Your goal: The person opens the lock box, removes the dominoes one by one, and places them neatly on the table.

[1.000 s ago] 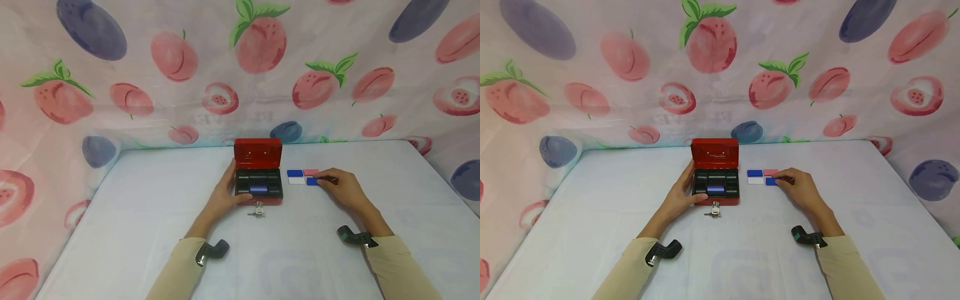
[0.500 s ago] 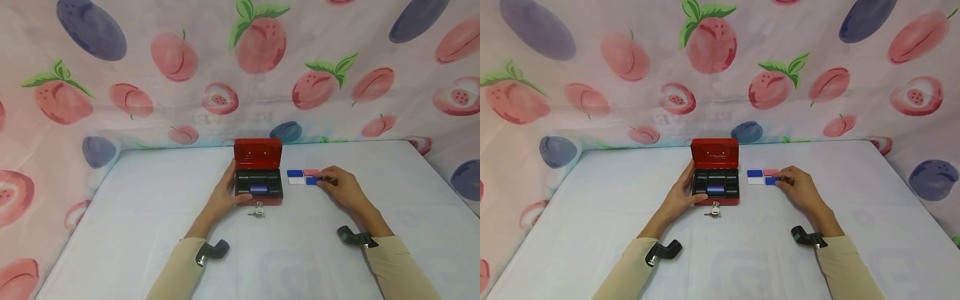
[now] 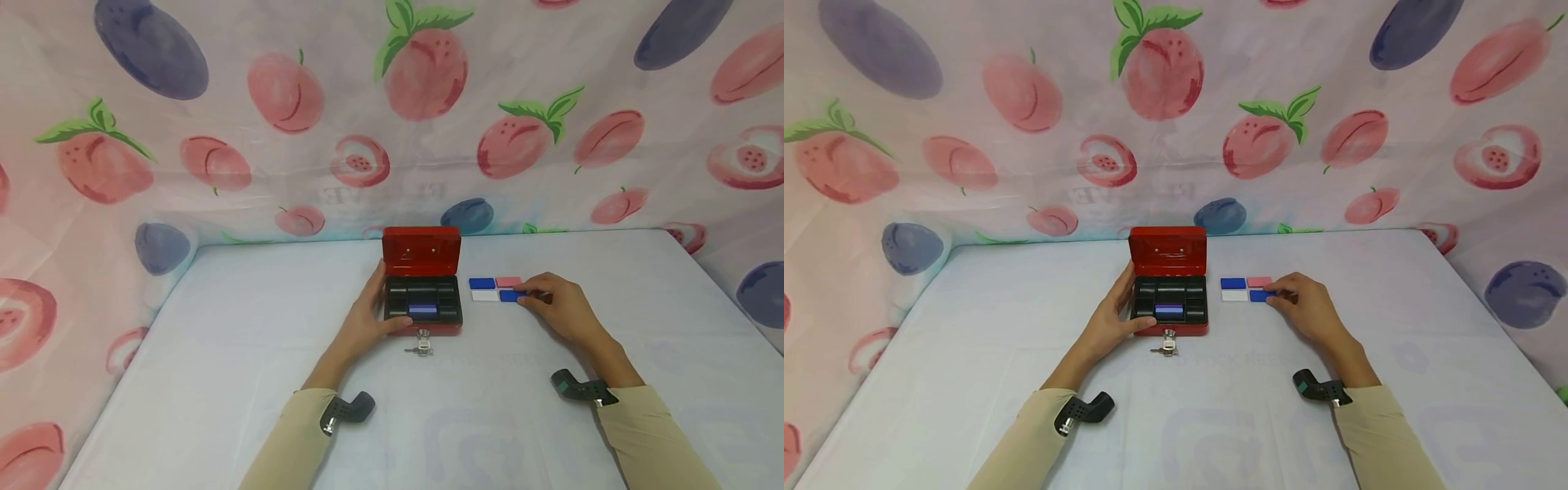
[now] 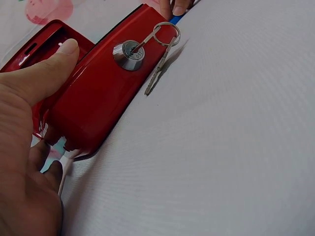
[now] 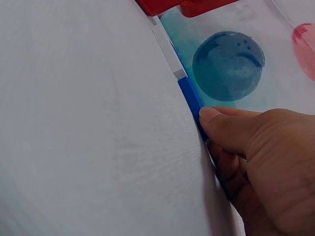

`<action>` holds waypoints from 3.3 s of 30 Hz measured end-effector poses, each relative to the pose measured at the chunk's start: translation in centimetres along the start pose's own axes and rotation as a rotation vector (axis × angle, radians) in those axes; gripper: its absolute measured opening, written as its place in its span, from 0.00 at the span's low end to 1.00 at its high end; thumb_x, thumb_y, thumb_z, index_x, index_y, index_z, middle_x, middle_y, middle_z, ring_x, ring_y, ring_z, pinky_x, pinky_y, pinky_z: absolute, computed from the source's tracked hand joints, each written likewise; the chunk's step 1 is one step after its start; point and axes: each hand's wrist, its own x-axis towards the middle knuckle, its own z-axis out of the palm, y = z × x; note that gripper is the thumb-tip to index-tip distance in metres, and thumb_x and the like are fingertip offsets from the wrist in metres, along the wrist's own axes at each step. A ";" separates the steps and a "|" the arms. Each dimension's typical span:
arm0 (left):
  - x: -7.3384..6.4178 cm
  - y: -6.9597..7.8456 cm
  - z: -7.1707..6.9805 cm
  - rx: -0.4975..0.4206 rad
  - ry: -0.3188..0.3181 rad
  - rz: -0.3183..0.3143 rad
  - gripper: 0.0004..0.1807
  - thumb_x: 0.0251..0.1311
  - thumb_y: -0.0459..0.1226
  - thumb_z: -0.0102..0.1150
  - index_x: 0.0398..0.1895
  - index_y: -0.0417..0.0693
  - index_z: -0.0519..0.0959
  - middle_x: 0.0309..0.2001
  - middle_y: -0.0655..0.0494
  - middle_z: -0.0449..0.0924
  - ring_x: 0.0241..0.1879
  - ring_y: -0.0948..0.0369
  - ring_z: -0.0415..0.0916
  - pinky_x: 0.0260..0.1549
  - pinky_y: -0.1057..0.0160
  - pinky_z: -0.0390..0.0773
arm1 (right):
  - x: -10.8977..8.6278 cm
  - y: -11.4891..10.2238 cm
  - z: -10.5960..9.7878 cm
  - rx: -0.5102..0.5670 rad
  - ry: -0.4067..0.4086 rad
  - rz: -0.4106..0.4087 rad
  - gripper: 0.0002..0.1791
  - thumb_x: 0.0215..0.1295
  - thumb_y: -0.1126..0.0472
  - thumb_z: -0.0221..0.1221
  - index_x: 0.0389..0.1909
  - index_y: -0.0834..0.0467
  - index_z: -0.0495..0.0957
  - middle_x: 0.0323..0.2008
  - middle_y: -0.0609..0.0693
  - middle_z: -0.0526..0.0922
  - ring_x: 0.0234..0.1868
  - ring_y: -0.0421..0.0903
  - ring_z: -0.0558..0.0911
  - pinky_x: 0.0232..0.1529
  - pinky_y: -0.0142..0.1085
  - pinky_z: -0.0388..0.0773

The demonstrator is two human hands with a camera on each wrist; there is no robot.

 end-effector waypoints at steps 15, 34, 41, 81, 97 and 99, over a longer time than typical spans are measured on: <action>0.0 0.0 0.0 -0.011 -0.001 0.011 0.58 0.49 0.47 0.72 0.76 0.72 0.40 0.74 0.74 0.42 0.72 0.66 0.42 0.66 0.54 0.57 | 0.0 0.2 0.2 -0.011 -0.008 0.019 0.13 0.61 0.65 0.64 0.47 0.61 0.84 0.39 0.54 0.79 0.36 0.50 0.75 0.39 0.45 0.75; -0.1 0.1 0.0 -0.024 -0.003 0.012 0.58 0.49 0.46 0.72 0.76 0.72 0.40 0.74 0.74 0.43 0.72 0.67 0.43 0.66 0.56 0.57 | 0.1 0.4 0.5 -0.016 0.013 0.009 0.12 0.61 0.65 0.64 0.46 0.61 0.84 0.40 0.55 0.77 0.36 0.50 0.75 0.38 0.44 0.75; -0.1 0.1 -0.1 -0.016 0.000 0.009 0.58 0.48 0.47 0.72 0.76 0.72 0.41 0.73 0.75 0.43 0.72 0.67 0.43 0.66 0.55 0.57 | 0.1 0.3 0.4 -0.013 0.003 0.014 0.12 0.61 0.65 0.63 0.46 0.62 0.84 0.40 0.55 0.76 0.36 0.51 0.74 0.39 0.45 0.74; -0.2 -0.1 0.2 -0.028 0.004 0.021 0.58 0.49 0.45 0.72 0.76 0.70 0.41 0.74 0.72 0.43 0.72 0.65 0.43 0.65 0.56 0.58 | 0.3 -0.4 0.2 -0.020 0.064 -0.045 0.16 0.61 0.64 0.64 0.50 0.62 0.80 0.37 0.54 0.79 0.36 0.48 0.75 0.36 0.39 0.79; -0.3 0.1 0.2 -0.018 0.009 0.015 0.58 0.49 0.45 0.72 0.76 0.72 0.40 0.74 0.72 0.43 0.72 0.65 0.43 0.65 0.55 0.57 | 0.7 -1.8 -0.1 0.000 0.129 -0.131 0.14 0.57 0.66 0.66 0.45 0.61 0.80 0.33 0.51 0.80 0.32 0.44 0.74 0.29 0.31 0.76; -0.3 0.1 0.3 -0.020 0.009 0.012 0.58 0.49 0.45 0.71 0.75 0.73 0.40 0.74 0.74 0.43 0.72 0.66 0.43 0.66 0.56 0.57 | 0.8 -2.2 -0.2 0.009 0.140 -0.152 0.15 0.57 0.66 0.67 0.45 0.61 0.80 0.32 0.50 0.80 0.32 0.44 0.74 0.29 0.30 0.76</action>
